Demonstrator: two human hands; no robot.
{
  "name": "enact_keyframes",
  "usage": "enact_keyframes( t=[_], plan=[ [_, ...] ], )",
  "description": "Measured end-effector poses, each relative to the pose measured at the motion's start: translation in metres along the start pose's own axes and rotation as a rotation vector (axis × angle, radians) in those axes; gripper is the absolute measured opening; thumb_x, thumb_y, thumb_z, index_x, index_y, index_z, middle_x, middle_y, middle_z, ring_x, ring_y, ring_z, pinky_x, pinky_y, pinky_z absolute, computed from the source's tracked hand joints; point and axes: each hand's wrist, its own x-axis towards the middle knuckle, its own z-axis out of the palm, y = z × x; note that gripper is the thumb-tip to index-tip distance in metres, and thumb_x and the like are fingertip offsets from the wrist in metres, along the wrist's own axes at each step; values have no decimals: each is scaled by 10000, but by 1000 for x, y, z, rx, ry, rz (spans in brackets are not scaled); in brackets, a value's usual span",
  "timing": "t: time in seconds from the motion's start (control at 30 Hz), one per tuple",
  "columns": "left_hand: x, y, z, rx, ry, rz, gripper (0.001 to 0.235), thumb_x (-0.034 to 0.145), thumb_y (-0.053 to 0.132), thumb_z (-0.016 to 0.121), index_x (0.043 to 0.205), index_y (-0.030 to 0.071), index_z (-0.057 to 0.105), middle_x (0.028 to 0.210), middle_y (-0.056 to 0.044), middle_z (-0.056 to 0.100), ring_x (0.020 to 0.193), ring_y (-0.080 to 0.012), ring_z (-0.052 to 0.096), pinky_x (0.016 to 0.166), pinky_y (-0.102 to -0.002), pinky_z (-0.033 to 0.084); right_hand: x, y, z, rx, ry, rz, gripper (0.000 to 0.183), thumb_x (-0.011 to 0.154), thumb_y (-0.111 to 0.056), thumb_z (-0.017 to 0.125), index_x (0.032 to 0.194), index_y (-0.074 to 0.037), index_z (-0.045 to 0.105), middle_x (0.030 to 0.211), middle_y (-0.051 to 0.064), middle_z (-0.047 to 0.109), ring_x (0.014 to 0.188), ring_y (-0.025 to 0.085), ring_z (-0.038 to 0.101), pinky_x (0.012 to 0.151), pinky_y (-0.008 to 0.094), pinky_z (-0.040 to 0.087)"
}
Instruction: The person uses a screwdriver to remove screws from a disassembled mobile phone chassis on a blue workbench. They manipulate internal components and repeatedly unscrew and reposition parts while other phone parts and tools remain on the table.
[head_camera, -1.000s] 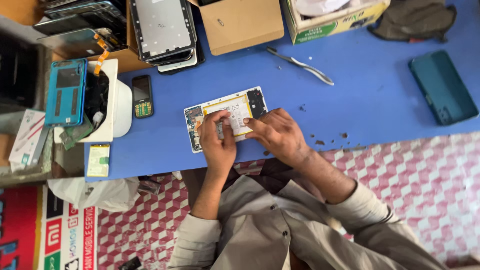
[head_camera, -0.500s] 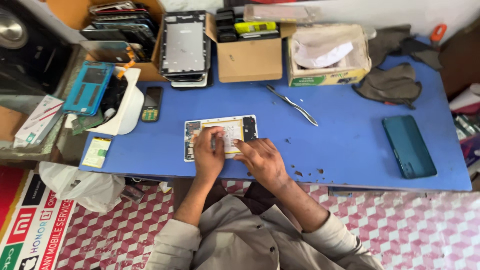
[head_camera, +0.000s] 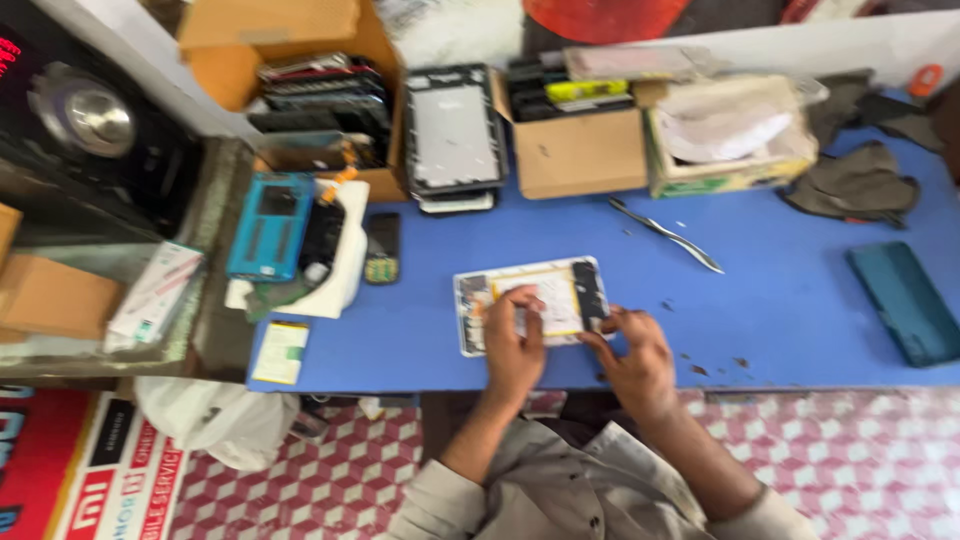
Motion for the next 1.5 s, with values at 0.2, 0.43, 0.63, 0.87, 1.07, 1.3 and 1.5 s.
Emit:
enact_keyframes(
  t=[0.2, 0.43, 0.63, 0.87, 1.07, 1.3, 1.5],
  plan=[
    [-1, 12, -15, 40, -54, 121, 234, 929, 3, 657, 1153, 70, 647, 960, -57, 710, 953, -242, 648, 945, -395, 434, 1, 6, -1, 238, -122, -154, 596, 957, 8, 683, 1435, 0, 327, 1183, 149, 699, 1003, 315, 710, 845, 399, 557],
    [6, 20, -22, -34, -95, 113, 239, 927, 21, 657, 1156, 89, 636, 968, -30, 716, 967, -216, 638, 986, -384, 396, -15, 1, 14, -109, 26, -89, 605, 826, -1, 832, 1294, -80, 457, 942, 130, 687, 838, 324, 672, 731, 455, 523],
    [5, 18, -23, -53, -65, 112, 213, 939, 40, 658, 1146, 88, 641, 986, -38, 710, 965, -224, 631, 977, -386, 383, -16, -3, 16, -45, 1, -168, 719, 856, 32, 789, 1410, -78, 345, 1099, 215, 699, 952, 321, 692, 782, 408, 569],
    [2, 16, -21, -66, -70, 70, 159, 978, 71, 649, 1134, 97, 656, 917, -31, 738, 928, -212, 646, 938, -371, 429, -12, -9, 16, -83, 58, -168, 693, 868, 84, 786, 1398, -117, 388, 1003, 139, 727, 954, 332, 697, 816, 441, 559],
    [-4, 12, -19, -81, -45, 43, 136, 1004, 79, 628, 1137, 90, 653, 908, -29, 732, 940, -197, 649, 926, -359, 441, -10, -15, 10, -148, 45, -232, 708, 827, -10, 859, 1372, -89, 413, 858, 86, 658, 832, 314, 656, 816, 479, 474],
    [-3, 15, -17, -37, -4, 86, 116, 1005, 93, 636, 1118, 92, 659, 924, -19, 742, 901, -177, 683, 921, -346, 443, -13, -14, 5, -1, -25, -160, 625, 948, 75, 721, 1447, -66, 373, 1164, 152, 733, 1026, 342, 688, 875, 434, 551],
    [-1, 17, -17, -44, -50, 52, 94, 1001, 102, 641, 1087, 92, 677, 895, -26, 748, 879, -184, 676, 894, -358, 460, -17, -13, 8, -62, 23, -234, 579, 942, 84, 738, 1395, -82, 418, 1019, 108, 727, 933, 320, 703, 825, 458, 534]
  ],
)
